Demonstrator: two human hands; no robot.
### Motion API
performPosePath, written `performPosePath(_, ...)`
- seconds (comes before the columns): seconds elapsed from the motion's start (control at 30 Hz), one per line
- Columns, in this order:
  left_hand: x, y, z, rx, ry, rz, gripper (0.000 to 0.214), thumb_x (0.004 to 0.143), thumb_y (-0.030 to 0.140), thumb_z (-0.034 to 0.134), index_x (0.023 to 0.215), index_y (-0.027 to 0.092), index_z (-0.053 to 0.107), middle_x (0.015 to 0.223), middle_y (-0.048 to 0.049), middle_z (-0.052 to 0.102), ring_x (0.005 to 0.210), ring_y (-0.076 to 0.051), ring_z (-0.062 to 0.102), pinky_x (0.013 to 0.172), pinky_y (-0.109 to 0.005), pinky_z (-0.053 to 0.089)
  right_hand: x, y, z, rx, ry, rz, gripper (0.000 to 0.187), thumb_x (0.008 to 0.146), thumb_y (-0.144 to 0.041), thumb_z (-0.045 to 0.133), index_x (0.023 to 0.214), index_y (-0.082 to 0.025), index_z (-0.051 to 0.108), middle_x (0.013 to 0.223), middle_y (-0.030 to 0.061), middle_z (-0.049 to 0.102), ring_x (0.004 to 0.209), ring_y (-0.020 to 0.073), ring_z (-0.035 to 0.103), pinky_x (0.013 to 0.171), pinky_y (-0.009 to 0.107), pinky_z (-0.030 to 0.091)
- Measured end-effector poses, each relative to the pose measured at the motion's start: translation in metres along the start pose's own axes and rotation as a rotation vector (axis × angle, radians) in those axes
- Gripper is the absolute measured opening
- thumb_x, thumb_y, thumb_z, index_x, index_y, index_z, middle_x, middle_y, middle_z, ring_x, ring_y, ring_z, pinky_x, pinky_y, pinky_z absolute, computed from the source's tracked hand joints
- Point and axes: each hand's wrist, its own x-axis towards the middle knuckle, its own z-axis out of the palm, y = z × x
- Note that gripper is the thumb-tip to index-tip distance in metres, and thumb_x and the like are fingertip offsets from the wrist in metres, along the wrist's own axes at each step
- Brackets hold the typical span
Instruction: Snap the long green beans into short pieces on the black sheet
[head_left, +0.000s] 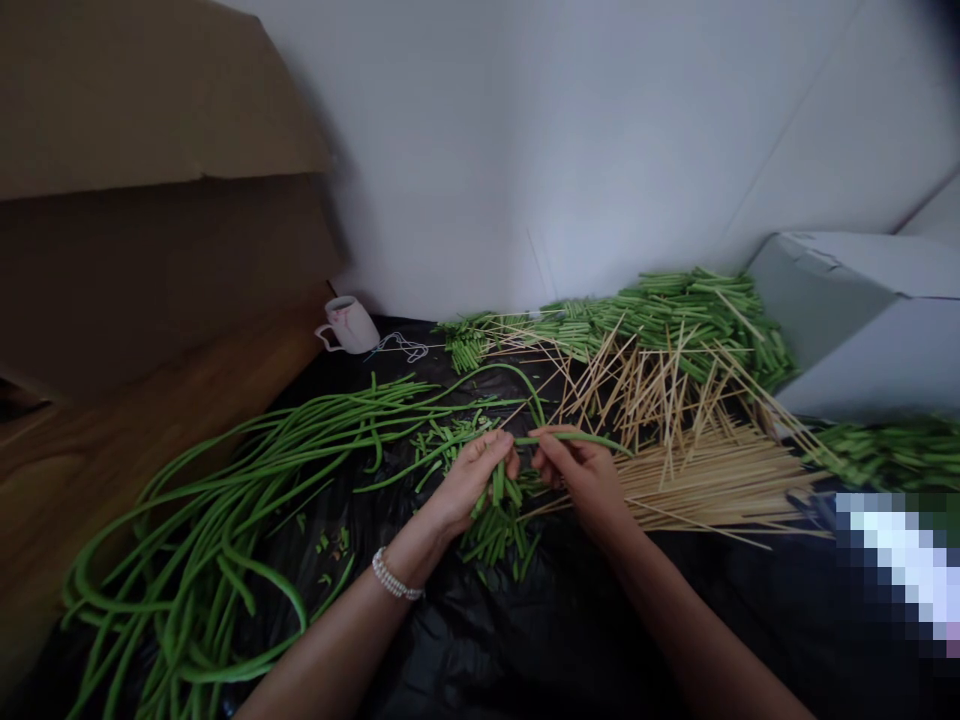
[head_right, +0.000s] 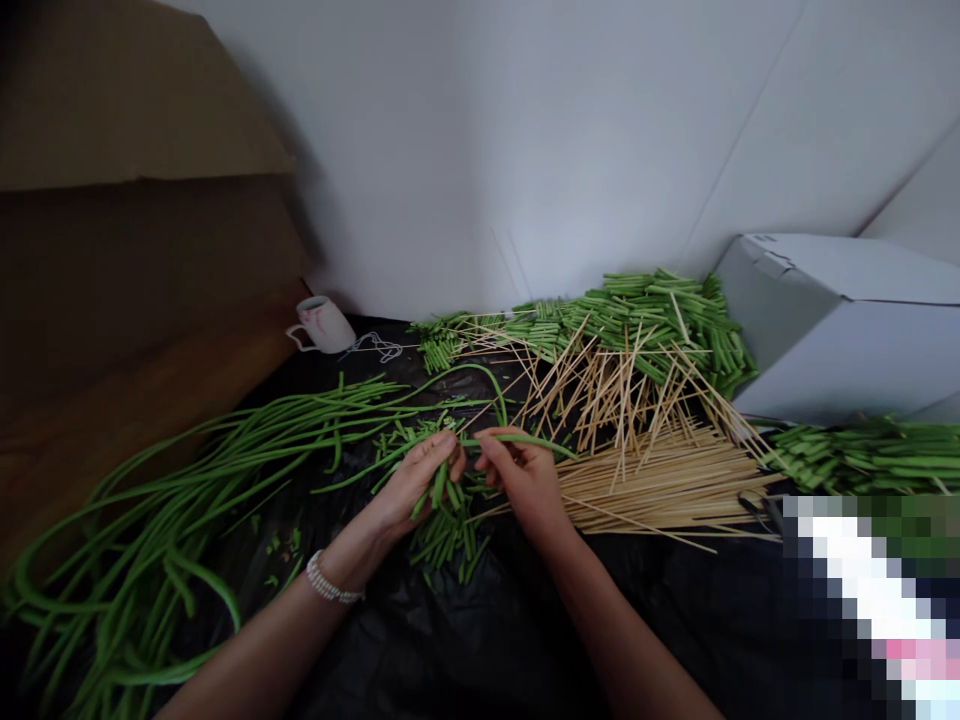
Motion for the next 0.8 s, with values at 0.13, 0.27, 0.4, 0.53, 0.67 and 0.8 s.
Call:
performPosePath(0.13,-0.0044,0.0055,0.0017,-0.039,-0.078,-0.046,0.038,0.086,0.048,0.057,0.065,0.018,0.049,0.054,0.0041,0.044,0.041,-0.006,0.035,0.04,-0.021,0.024,0.0047,0.0044,-0.0038,0.134,0.022,0.099,0.033,0.076,-0.052,0.069,0.076,-0.019,0.067,0.058,-0.0022,0.06,0.047,0.0077,0.048,0.043,0.02,0.034)
performPosePath(0.27,-0.0058,0.0092,-0.0008,-0.076,-0.159,-0.026,0.035,0.088,0.043,0.054,0.064,0.019,0.046,0.054,0.0028,0.044,0.045,-0.008,0.037,0.042,-0.022,0.026,0.009,0.0044,-0.0071,0.276,0.143,0.155,0.04,0.071,-0.056,0.073,0.064,-0.02,0.058,0.05,-0.0045,0.054,0.043,0.0068,0.044,0.041,0.019,0.032)
performPosePath(0.4,-0.0048,0.0114,-0.0027,-0.064,-0.128,-0.049,0.029,0.087,0.044,0.056,0.075,0.018,0.054,0.056,0.0035,0.045,0.044,-0.007,0.037,0.041,-0.021,0.025,0.0086,0.0035,-0.0078,0.225,0.104,0.137,0.036,0.072,-0.053,0.073,0.067,-0.02,0.06,0.05,-0.0047,0.054,0.043,0.0068,0.043,0.042,0.02,0.03)
performPosePath(0.53,-0.0055,0.0104,-0.0003,0.0,-0.14,-0.093,0.032,0.083,0.049,0.062,0.079,0.018,0.054,0.057,0.0046,0.05,0.038,-0.006,0.037,0.038,-0.02,0.025,0.0032,0.005,-0.0023,0.11,0.001,0.122,0.033,0.071,-0.051,0.074,0.067,-0.019,0.064,0.051,-0.0041,0.055,0.045,0.0074,0.044,0.044,0.021,0.032)
performPosePath(0.67,-0.007,0.0086,0.0,0.056,-0.199,-0.129,0.034,0.078,0.049,0.068,0.078,0.018,0.053,0.056,0.0056,0.05,0.037,-0.004,0.036,0.037,-0.019,0.024,0.0018,0.003,-0.001,0.034,-0.024,0.101,0.029,0.068,-0.046,0.077,0.068,-0.019,0.068,0.051,-0.004,0.055,0.046,0.0082,0.044,0.044,0.022,0.033)
performPosePath(0.8,-0.0078,0.0098,-0.0024,0.027,-0.278,-0.133,0.033,0.079,0.047,0.068,0.077,0.017,0.054,0.059,0.0035,0.053,0.044,-0.005,0.041,0.042,-0.018,0.028,0.0051,-0.0029,-0.0064,0.178,0.019,0.125,0.027,0.07,-0.046,0.076,0.074,-0.02,0.069,0.052,-0.0051,0.053,0.045,0.0063,0.041,0.042,0.02,0.029)
